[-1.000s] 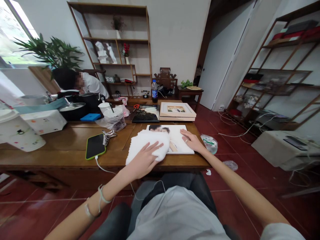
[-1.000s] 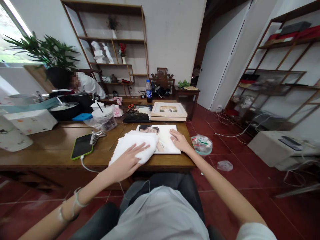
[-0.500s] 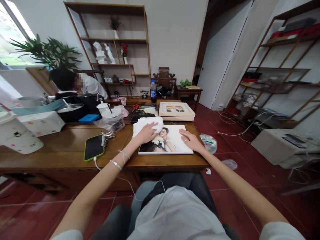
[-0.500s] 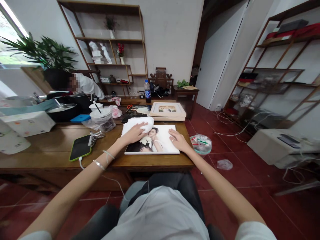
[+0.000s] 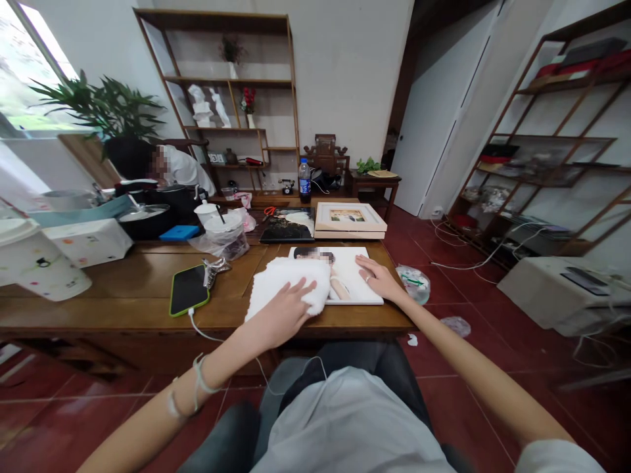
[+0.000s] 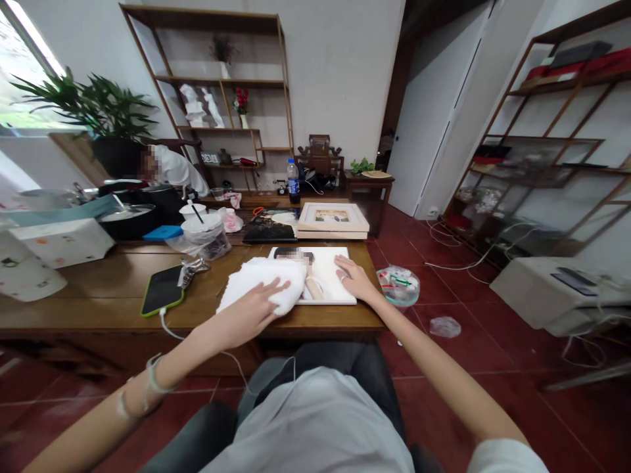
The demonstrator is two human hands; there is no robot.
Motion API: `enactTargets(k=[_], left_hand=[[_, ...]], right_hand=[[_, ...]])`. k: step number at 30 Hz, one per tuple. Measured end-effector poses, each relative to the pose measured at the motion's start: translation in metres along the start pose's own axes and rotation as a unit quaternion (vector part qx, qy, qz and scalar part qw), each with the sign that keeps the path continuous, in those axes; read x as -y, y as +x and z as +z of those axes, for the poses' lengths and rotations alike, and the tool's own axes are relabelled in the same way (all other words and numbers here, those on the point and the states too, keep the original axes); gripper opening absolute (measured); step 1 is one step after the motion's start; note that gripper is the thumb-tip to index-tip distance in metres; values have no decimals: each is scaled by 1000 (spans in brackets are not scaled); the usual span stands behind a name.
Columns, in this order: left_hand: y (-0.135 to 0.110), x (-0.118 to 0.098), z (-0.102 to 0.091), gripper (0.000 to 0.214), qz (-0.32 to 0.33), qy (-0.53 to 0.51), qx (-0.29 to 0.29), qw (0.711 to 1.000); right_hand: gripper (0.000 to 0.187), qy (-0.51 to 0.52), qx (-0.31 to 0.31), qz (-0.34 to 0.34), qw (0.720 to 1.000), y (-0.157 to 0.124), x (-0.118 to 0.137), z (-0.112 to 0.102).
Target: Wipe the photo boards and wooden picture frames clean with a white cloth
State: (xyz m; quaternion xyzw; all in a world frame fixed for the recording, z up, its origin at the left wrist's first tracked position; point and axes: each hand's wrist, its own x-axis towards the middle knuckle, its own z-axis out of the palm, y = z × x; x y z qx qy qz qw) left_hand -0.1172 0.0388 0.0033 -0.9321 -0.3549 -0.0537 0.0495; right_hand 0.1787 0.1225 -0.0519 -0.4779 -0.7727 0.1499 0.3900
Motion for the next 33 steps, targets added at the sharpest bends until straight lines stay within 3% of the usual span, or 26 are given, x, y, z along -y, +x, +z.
enactTargets(k=[3,7,18,22,27,33], left_hand=[[-15,-10,-6,30,21,-1,20,1000],[-12,-3,-3,31,31,0,14,999],[73,78,29,36,-21,-7,-32,999],[96,94,34,41,-27,-6,-46,999],[96,83,33,45,-37,4,-52,998],[59,24,13,37,8,23,-12,1000]], right_hand=[[37,4,-3,1,1000,0,1,0],[37,0,-1,7,1000,0,3,-1],[37,-3,-5,2,1000,0,0,1],[36,2,-3,5,1000,0,0,0],[37,-1,-2,1,1000,0,-1,0],[38,-10,3,-1,1000,1,-1,1]])
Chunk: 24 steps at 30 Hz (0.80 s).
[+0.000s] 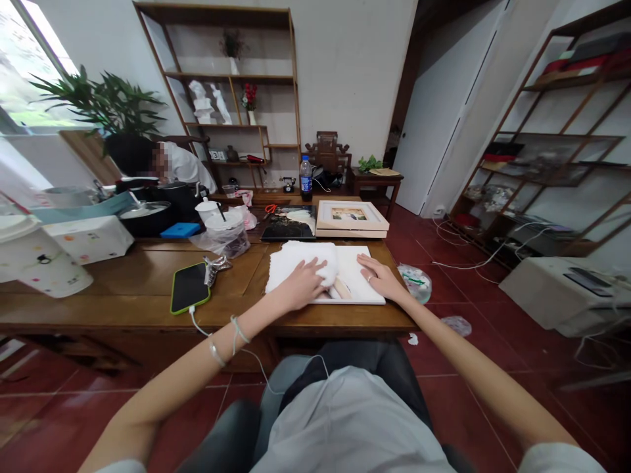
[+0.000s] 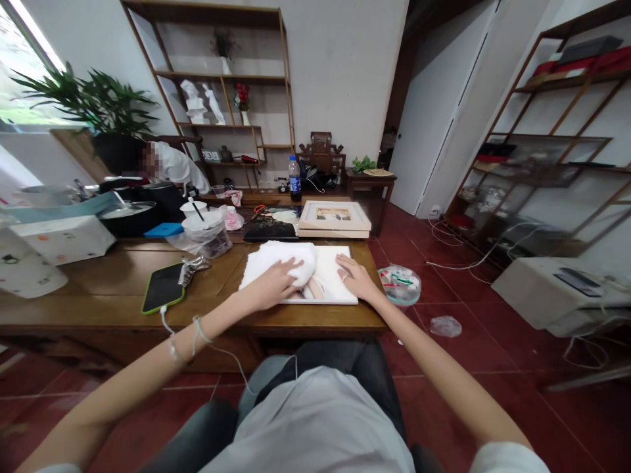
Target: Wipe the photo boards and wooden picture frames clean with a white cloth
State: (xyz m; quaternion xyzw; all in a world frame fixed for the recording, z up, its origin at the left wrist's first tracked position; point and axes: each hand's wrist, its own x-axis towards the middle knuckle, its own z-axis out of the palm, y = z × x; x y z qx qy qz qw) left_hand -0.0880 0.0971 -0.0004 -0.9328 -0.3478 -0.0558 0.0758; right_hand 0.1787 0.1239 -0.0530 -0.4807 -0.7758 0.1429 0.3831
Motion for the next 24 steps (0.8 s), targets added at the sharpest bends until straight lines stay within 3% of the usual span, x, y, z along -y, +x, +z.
enactTargets(k=[5,9,13,20,24], left_hand=[[-33,-53,-21,27,56,3,10,998],[-40,-61,-21,27,66,-4,0,998],[-26,-40,-10,35,41,-14,-11,999],[22,20,15,43,19,-13,-32,999],[44,40,23,46,-3,-12,-45,999]], right_hand=[[39,3,3,-1,1000,0,1,-1],[39,5,3,-4,1000,0,1,-1],[38,11,4,5,1000,0,2,-1],[38,3,-1,-2,1000,0,2,-1],[37,9,0,5,1000,0,3,-2]])
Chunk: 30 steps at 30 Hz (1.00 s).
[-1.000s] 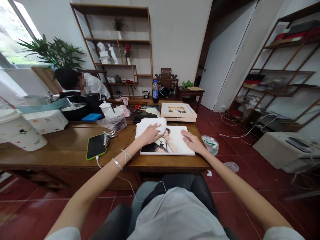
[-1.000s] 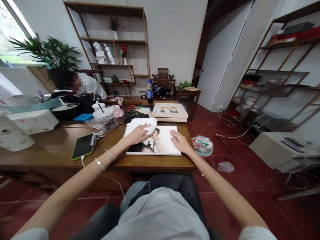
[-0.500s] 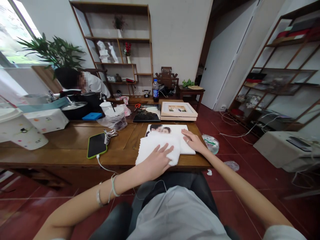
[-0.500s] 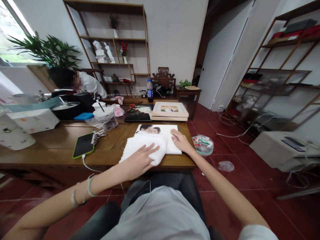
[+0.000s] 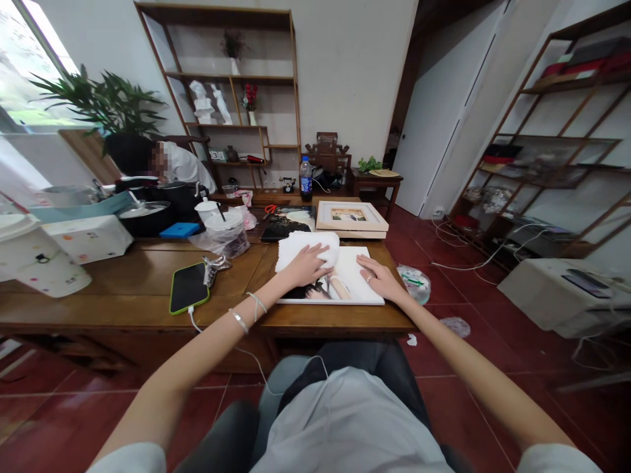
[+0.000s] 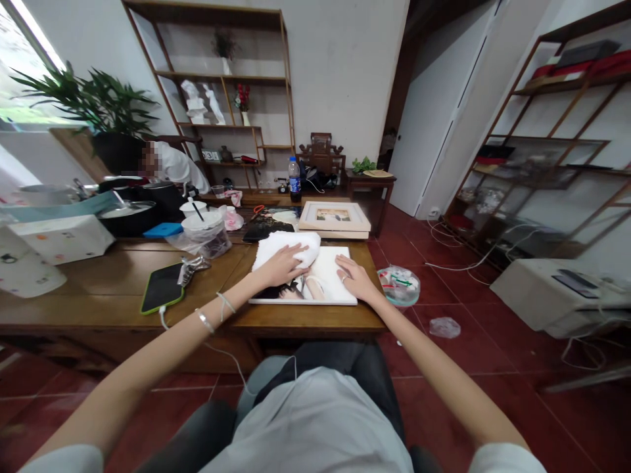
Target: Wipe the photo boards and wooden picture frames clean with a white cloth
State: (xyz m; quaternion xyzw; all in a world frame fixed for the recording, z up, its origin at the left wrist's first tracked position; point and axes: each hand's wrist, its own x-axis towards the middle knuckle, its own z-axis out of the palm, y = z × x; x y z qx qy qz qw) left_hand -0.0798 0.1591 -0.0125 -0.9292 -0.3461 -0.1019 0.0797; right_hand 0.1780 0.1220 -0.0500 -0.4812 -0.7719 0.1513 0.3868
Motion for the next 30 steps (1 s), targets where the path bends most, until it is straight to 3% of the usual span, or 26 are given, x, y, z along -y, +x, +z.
enactTargets(k=[4,7,15,20,24,30], left_hand=[[9,3,2,43,-14,2,5,1000],[4,-7,-4,41,-17,15,17,1000],[-61,-80,-28,30,2,67,30,997],[-86,-96,-32,27,47,65,24,996],[-70,-87,-31,33,52,51,25,997],[-20,-61,-20,37,5,34,20,999]], right_hand=[[37,2,-2,1,1000,0,-1,0],[37,0,-3,-6,1000,0,-2,1],[39,-12,4,-6,1000,-1,0,0],[40,-23,8,-7,1000,0,0,0],[40,-32,12,-3,999,0,-1,0],[39,-21,6,-8,1000,0,-4,1]])
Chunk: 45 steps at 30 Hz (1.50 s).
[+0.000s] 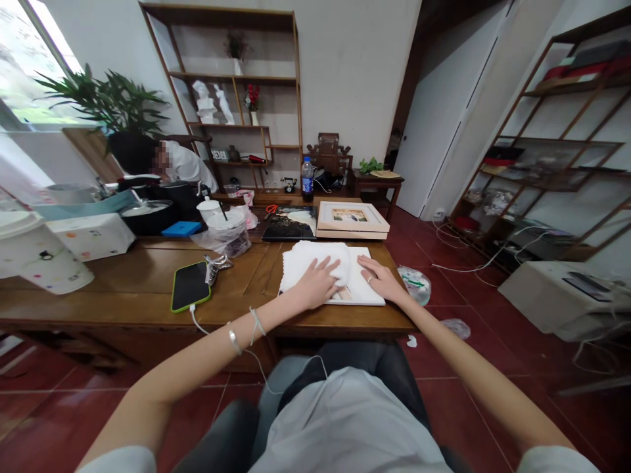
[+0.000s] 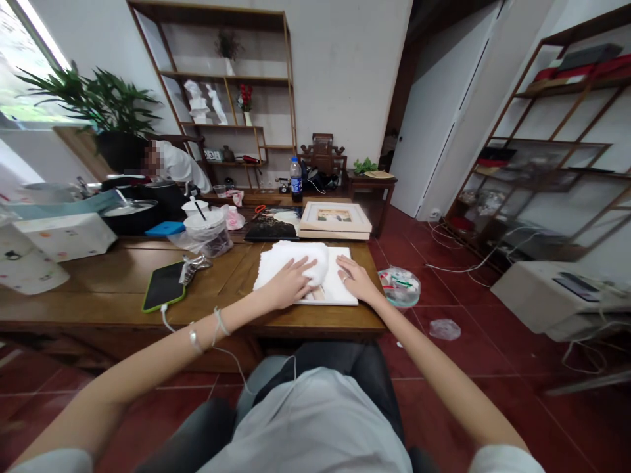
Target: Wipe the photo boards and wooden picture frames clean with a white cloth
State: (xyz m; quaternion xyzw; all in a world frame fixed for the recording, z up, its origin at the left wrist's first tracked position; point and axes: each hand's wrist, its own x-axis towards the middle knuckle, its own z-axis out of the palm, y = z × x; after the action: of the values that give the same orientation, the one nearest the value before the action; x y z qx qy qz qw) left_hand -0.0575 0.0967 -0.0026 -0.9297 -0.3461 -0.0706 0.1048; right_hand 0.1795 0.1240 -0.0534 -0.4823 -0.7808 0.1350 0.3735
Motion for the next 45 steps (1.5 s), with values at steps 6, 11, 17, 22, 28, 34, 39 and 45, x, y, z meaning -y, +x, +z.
enactTargets(k=[6,11,17,22,28,34,39,45], left_hand=[[39,25,19,39,-50,-15,-17,998],[44,23,21,37,-66,-2,-19,998],[14,-12,7,36,-47,31,-11,998],[-27,-53,-8,29,-12,41,1,999],[-45,-69,-16,27,0,40,-6,999],[-9,-38,-8,32,-16,9,-3,1000],[40,7,6,37,-4,-39,-1,999],[68,29,15,36,-30,-45,-25,998]], right_hand=[[39,1,3,-3,1000,1,-2,0],[39,5,3,-1,1000,1,-1,0],[39,10,-4,-8,1000,0,-1,0],[39,4,0,-3,1000,0,1,-1],[39,-2,5,-9,1000,0,4,-3],[39,-4,4,-6,1000,0,1,-1],[38,4,0,-7,1000,0,0,-2],[38,12,-2,-2,1000,0,0,-2]])
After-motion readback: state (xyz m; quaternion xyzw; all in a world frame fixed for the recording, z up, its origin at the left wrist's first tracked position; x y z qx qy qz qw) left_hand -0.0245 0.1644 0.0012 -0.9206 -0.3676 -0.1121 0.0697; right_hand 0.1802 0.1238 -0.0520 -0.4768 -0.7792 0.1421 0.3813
